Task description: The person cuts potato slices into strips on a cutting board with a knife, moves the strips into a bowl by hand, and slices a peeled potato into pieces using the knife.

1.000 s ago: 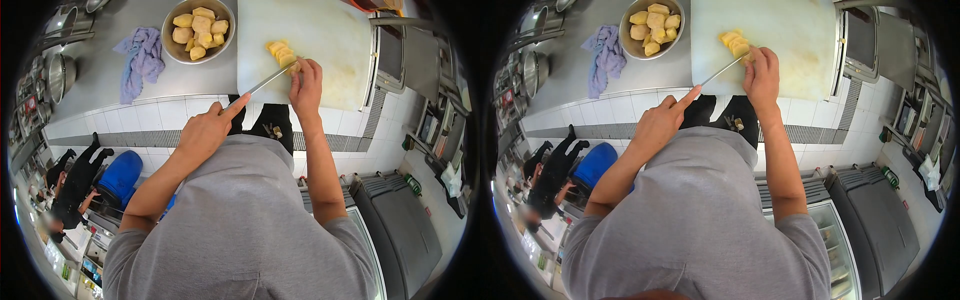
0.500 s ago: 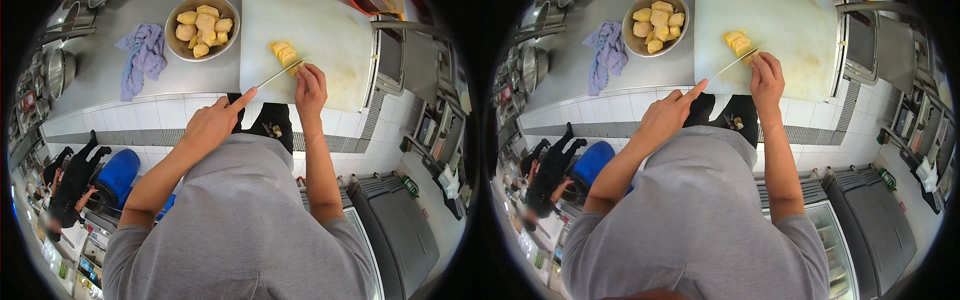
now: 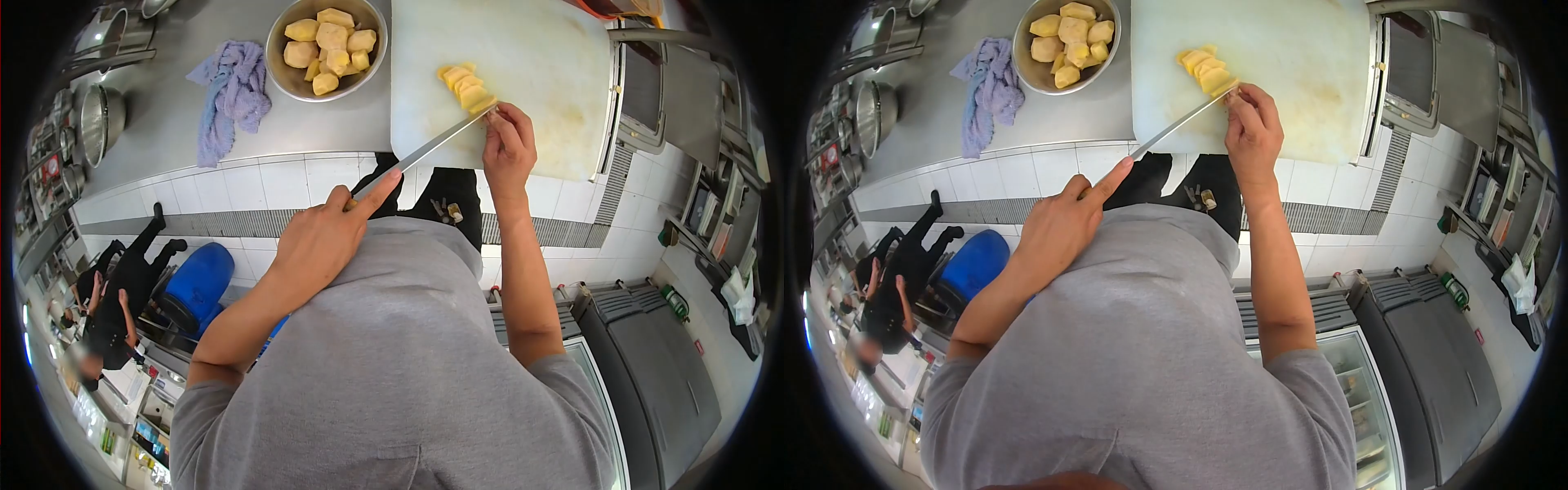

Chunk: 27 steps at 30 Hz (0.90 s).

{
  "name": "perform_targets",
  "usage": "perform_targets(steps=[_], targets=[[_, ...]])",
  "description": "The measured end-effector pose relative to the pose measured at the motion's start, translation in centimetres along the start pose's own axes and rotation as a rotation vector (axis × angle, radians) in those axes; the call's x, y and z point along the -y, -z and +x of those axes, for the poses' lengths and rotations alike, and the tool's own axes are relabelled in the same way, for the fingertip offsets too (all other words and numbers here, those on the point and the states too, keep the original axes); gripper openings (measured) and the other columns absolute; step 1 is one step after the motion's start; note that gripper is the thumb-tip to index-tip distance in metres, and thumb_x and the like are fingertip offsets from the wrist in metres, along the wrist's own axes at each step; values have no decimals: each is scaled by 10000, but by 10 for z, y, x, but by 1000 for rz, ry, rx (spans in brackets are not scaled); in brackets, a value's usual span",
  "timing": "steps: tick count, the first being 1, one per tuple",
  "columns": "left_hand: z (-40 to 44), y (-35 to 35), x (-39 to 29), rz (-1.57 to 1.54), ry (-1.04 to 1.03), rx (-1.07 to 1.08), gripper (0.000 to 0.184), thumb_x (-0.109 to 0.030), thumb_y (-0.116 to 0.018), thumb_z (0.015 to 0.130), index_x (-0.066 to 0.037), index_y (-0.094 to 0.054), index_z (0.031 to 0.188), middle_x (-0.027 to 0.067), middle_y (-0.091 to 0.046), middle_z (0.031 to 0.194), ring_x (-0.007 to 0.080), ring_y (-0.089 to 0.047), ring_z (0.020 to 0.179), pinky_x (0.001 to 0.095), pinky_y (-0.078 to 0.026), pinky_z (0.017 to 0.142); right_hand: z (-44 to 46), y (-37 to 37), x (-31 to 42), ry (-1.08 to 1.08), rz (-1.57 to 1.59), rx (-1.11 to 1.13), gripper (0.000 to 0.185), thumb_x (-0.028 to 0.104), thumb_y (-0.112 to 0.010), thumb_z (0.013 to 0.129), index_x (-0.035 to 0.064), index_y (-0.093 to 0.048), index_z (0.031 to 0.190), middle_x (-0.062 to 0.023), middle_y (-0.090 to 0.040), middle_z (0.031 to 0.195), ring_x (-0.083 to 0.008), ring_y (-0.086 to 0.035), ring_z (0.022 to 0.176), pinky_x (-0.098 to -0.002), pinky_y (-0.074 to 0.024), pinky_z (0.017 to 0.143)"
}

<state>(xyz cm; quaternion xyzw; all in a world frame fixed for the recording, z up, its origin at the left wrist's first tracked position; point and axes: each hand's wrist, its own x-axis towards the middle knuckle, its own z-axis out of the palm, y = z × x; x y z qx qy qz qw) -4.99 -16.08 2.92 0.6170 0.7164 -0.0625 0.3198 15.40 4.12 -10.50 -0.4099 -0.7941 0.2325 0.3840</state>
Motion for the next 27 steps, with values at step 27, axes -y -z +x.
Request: perform_targets(steps=[27], targets=[[37, -3, -2, -122, 29, 108, 889, -82, -692, 1047, -378, -333, 1805, 141, -690, 951, 386, -723, 739, 503, -635, 701, -1, -1, -6, 32, -3, 12, 201, -111, -765, 964, 16, -826, 1109, -147, -762, 1241, -266, -795, 989, -350, -664, 837]])
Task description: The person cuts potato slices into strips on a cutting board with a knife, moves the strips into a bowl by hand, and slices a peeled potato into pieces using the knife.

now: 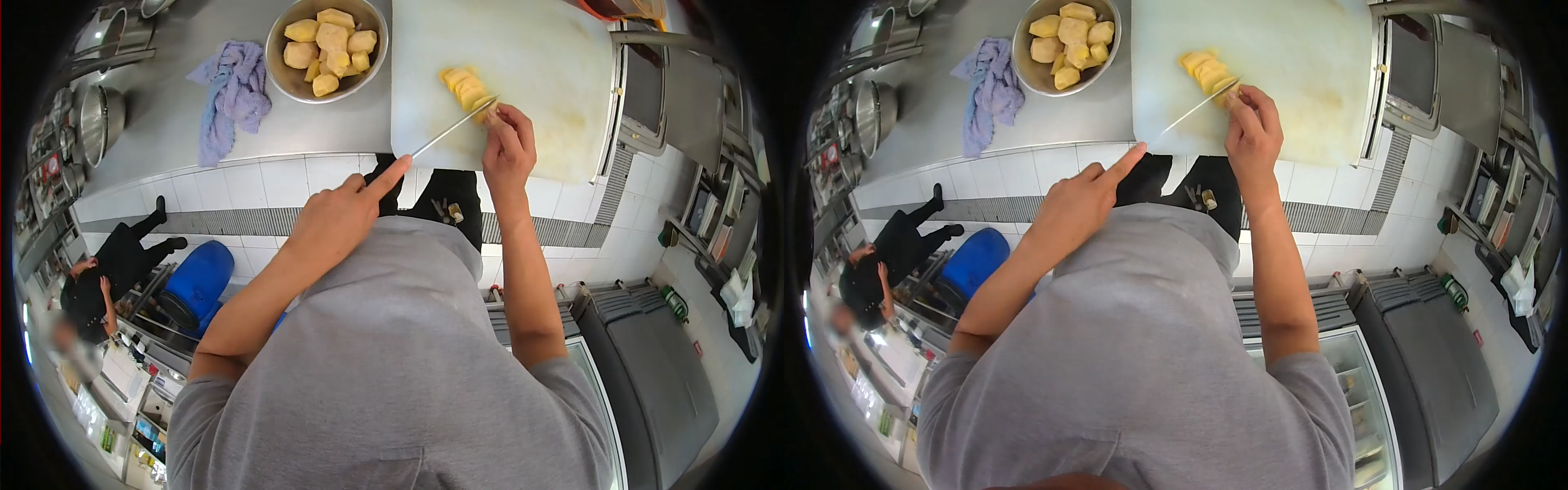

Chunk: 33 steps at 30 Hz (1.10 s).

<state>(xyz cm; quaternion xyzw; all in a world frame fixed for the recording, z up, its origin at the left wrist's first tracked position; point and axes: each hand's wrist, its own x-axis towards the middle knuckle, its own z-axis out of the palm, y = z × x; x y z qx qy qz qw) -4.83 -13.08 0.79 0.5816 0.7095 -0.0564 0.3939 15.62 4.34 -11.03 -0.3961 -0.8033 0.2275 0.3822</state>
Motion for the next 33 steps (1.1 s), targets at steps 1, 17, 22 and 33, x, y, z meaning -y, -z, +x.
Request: perform_targets(steps=[1, 17, 22, 33], targets=[[6, -2, 0, 0, -3, 7, 889, -82, -692, 1047, -378, -333, 1805, 141, -690, 951, 386, -723, 739, 503, -635, 701, -2, 1, 0, -7, -3, 2, 201, -111, -765, 964, 16, -826, 1109, -147, -762, 1241, -266, -795, 989, -350, -664, 837], [2, -14, -3, -4, -27, -64, 934, -79, -678, 1035, -430, -293, 1810, 143, -681, 995, 395, -715, 692, 522, -636, 683, 3, 5, 14, -13, -37, 136, 348, -64, -685, 1011, 35, -794, 1327, -169, -667, 1331, -307, -706, 1125, -398, -619, 952], [-1, -18, 2, -26, -35, -59, 889, -105, -664, 1058, -433, -308, 1805, 142, -683, 980, 398, -721, 698, 523, -642, 691, 1, 7, 16, -15, -15, 93, 334, -60, -725, 979, 48, -806, 1284, -168, -684, 1323, -318, -713, 1117, -406, -616, 958], [1, -15, 1, -60, -25, -78, 811, -136, -639, 1101, -437, -337, 1791, 147, -701, 962, 407, -722, 714, 536, -644, 710, -3, 10, 13, -37, -46, 38, 189, -35, -795, 1000, 35, -808, 1175, -148, -752, 1288, -321, -773, 1113, -399, -663, 907]])
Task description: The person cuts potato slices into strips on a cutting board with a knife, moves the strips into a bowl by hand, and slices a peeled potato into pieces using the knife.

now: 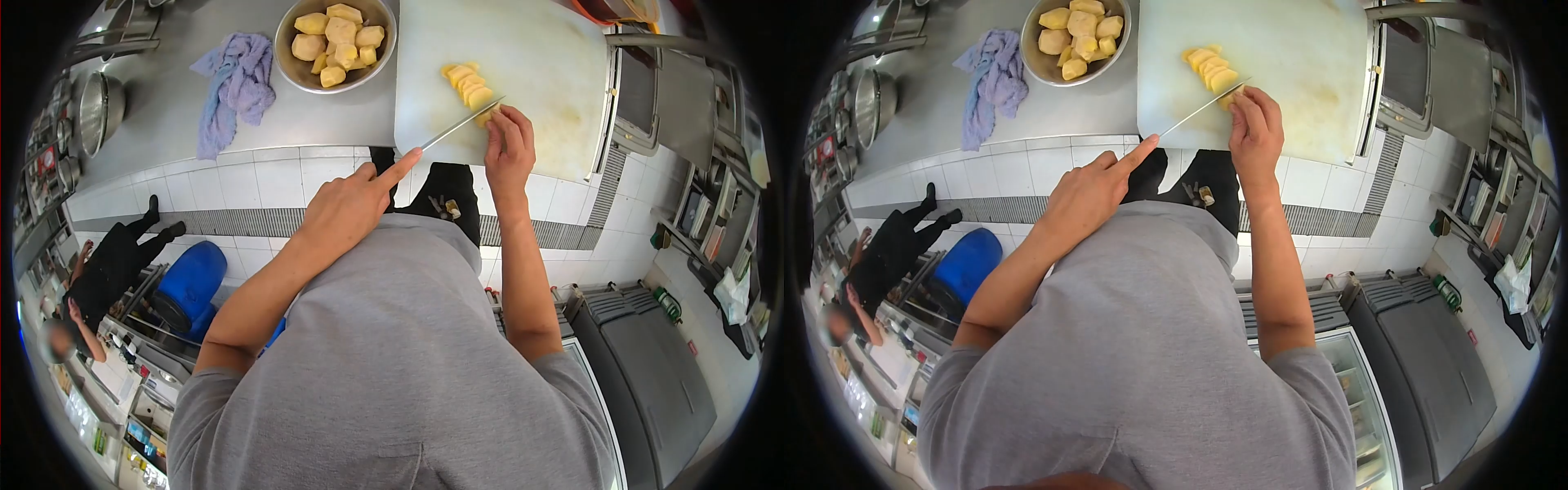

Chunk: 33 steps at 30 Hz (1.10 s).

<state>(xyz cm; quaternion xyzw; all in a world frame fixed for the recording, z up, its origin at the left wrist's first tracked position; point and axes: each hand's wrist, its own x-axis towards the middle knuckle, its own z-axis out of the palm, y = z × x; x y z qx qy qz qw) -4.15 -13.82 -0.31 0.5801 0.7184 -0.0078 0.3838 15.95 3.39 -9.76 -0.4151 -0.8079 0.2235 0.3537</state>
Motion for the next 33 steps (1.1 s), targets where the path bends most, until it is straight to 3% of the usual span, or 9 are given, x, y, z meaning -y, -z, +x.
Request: perform_targets(steps=[7, 12, 19, 21, 33], targets=[[-5, 1, -3, -10, 1, -8, 830, -125, -647, 1089, -441, -338, 1791, 146, -695, 954, 398, -711, 682, 534, -633, 672, -4, -1, -4, -29, 37, 3, 116, -50, -787, 1018, -11, -798, 1126, -156, -766, 1278, -299, -790, 1084, -371, -673, 911], [-26, 10, -4, 150, -31, -2, 920, -142, -689, 1058, -459, -269, 1813, 141, -686, 1049, 342, -750, 644, 478, -659, 621, -5, -3, -4, -13, 6, -30, 89, -48, -795, 1016, -13, -792, 1097, -161, -780, 1258, -292, -799, 1068, -367, -682, 895], [-40, 7, -6, 163, -26, -38, 941, -83, -697, 1007, -446, -335, 1796, 108, -647, 993, 366, -695, 621, 499, -637, 629, -5, -3, -5, 33, -33, -53, 106, -45, -816, 998, -3, -798, 1094, -150, -794, 1236, -291, -800, 1047, -362, -676, 867], [-40, 6, -5, 218, -62, -1, 953, -113, -678, 1051, -428, -230, 1832, 154, -679, 1028, 316, -753, 625, 452, -668, 609, -5, -4, -6, 36, -28, -63, 112, -43, -823, 992, 1, -800, 1092, -144, -799, 1227, -290, -798, 1039, -358, -673, 860], [-29, -1, -6, 71, -70, -14, 925, -115, -659, 1062, -412, -233, 1828, 168, -693, 1017, 364, -749, 637, 475, -665, 607, -6, -4, -9, 49, -20, -55, 109, -44, -834, 989, -14, -795, 1086, -165, -795, 1211, -298, -800, 1024, -361, -677, 850]])
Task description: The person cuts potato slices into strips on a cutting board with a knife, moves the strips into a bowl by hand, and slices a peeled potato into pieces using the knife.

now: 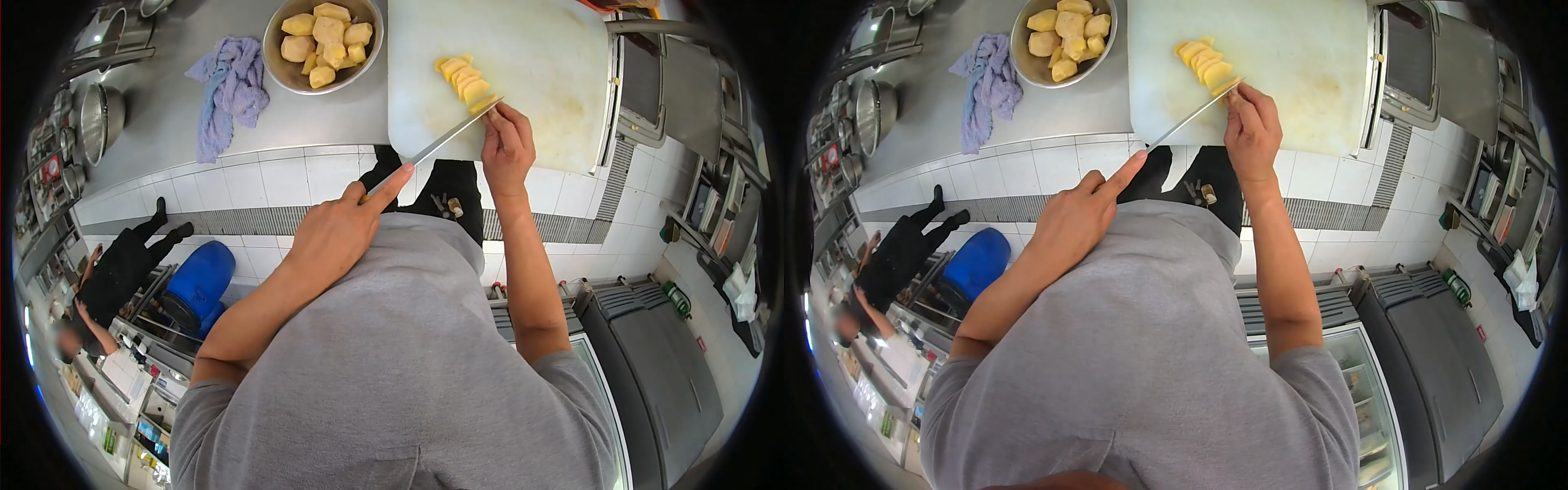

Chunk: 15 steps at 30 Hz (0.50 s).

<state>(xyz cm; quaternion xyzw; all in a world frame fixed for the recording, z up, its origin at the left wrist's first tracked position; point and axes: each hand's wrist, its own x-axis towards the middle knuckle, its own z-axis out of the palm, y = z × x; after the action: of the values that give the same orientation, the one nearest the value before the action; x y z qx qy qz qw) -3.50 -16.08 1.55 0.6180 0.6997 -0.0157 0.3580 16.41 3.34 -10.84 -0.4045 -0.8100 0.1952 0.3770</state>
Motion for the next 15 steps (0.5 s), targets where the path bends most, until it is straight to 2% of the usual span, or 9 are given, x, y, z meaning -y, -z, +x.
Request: perform_targets(steps=[4, 6, 10, 12, 15], targets=[[8, -2, -2, 9, 21, 25, 934, -119, -676, 1056, -406, -234, 1827, 168, -692, 1007, 372, -744, 632, 476, -657, 593, 0, 0, -1, 2, 9, 5, 105, -52, -827, 992, -18, -794, 1086, -169, -792, 1203, -295, -802, 1023, -358, -680, 848], [13, -1, -5, -26, 68, 35, 916, -80, -679, 1036, -405, -311, 1809, 123, -679, 957, 380, -704, 656, 497, -635, 649, 0, 1, -1, 5, 11, 13, 104, -61, -816, 996, -20, -795, 1089, -173, -790, 1198, -293, -802, 1028, -357, -682, 851], [35, -5, -6, -59, 40, 28, 907, -87, -674, 1051, -411, -300, 1811, 132, -682, 961, 385, -704, 662, 499, -637, 654, 0, 1, 0, 5, 29, 16, 113, -74, -809, 992, -19, -797, 1091, -169, -791, 1200, -296, -801, 1029, -355, -682, 854], [49, -10, -7, -108, -14, -62, 911, -89, -672, 1051, -418, -292, 1811, 143, -683, 960, 390, -712, 686, 503, -634, 653, 1, 1, 0, 20, -2, 9, 118, -77, -802, 991, -17, -799, 1093, -164, -792, 1195, -295, -799, 1029, -352, -678, 850], [50, -7, -7, -110, 11, -28, 914, -89, -668, 1053, -420, -283, 1813, 153, -683, 974, 400, -718, 714, 509, -633, 670, 3, 2, 4, 21, -36, 9, 117, -74, -796, 993, -17, -801, 1095, -158, -790, 1201, -294, -797, 1023, -357, -674, 847]])
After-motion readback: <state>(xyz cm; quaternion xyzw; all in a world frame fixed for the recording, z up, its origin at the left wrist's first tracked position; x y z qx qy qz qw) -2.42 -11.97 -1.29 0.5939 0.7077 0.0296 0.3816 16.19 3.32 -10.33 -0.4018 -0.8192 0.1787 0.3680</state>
